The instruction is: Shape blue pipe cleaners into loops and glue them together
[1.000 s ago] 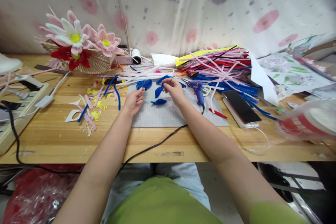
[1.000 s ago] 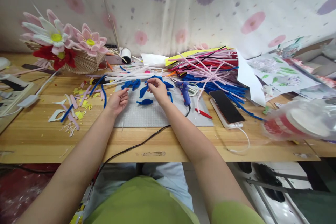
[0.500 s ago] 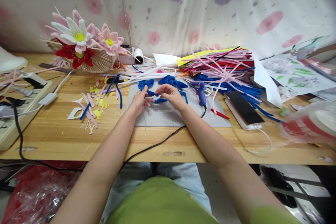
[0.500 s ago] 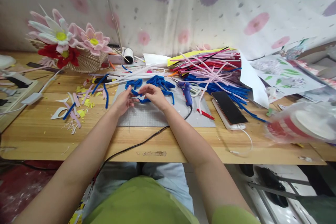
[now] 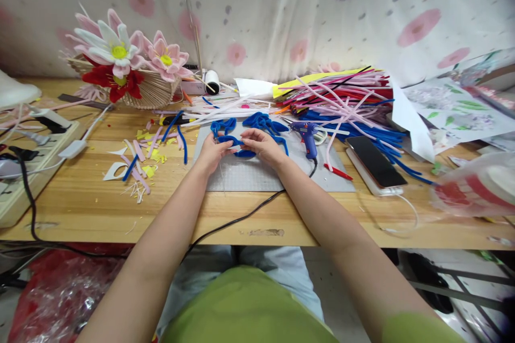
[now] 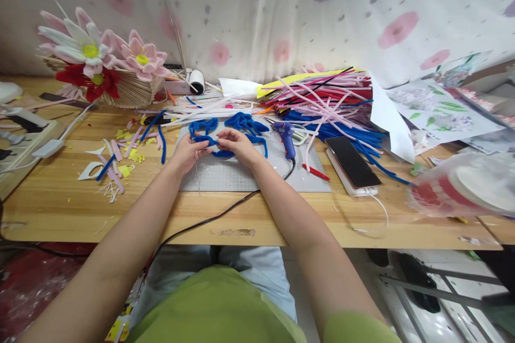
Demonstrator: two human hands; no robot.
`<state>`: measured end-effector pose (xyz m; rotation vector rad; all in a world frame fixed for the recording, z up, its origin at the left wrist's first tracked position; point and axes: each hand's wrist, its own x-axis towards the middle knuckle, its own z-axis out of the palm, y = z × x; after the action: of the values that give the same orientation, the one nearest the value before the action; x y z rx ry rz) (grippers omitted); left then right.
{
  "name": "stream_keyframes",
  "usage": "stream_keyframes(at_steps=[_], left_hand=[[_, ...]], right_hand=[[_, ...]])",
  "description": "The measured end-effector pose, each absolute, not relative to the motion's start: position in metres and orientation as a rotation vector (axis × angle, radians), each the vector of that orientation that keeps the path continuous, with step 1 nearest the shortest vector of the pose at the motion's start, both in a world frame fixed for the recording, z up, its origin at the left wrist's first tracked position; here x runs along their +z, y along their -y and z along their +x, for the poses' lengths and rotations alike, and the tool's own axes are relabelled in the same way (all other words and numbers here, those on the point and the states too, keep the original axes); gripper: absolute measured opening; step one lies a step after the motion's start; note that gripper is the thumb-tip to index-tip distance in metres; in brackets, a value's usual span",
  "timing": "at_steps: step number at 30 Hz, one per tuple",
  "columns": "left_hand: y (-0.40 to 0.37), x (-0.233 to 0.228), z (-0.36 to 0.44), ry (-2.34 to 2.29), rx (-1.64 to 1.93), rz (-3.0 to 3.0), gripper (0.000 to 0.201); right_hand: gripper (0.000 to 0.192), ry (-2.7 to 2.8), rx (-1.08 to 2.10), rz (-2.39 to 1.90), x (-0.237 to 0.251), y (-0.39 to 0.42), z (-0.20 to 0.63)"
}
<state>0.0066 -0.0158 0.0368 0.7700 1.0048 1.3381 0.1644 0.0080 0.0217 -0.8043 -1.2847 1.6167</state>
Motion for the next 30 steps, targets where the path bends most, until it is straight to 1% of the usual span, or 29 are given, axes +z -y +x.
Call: stream_keyframes(at_steps=[4,9,18,24,27,30], left_hand=[[0.017,0.037,0.008,-0.998,1.323,0.780,0.035],[0.016,0.037,0.008,-1.013,1.299,0.756,0.029],[0.020,0.042,0.007,-0.974,1.243,0.755,0.030],[0.020,0.042,0.006,-0.950,1.220,0.736,0.029],[0.017,0.040,0.006,-1.008,1.310,0.720,0.026],[0.014,0.039,0.006,-1.075,1.367,0.664,0.023]], right_hand=[[0.033,1.273,1.663,-0.817,0.022,-0.008,0.166],[0.030,1.420,1.611,-0.880,0.021,-0.009,0.169],[0.028,1.457,1.650,-0.823,0.021,-0.006,0.169],[0.032,1.409,1.701,-0.862,0.021,-0.007,0.166],[0.033,1.404,1.649,-0.956,0.030,-0.006,0.169],[0.033,1.510,1.533,-1.109,0.049,-0.002,0.187]])
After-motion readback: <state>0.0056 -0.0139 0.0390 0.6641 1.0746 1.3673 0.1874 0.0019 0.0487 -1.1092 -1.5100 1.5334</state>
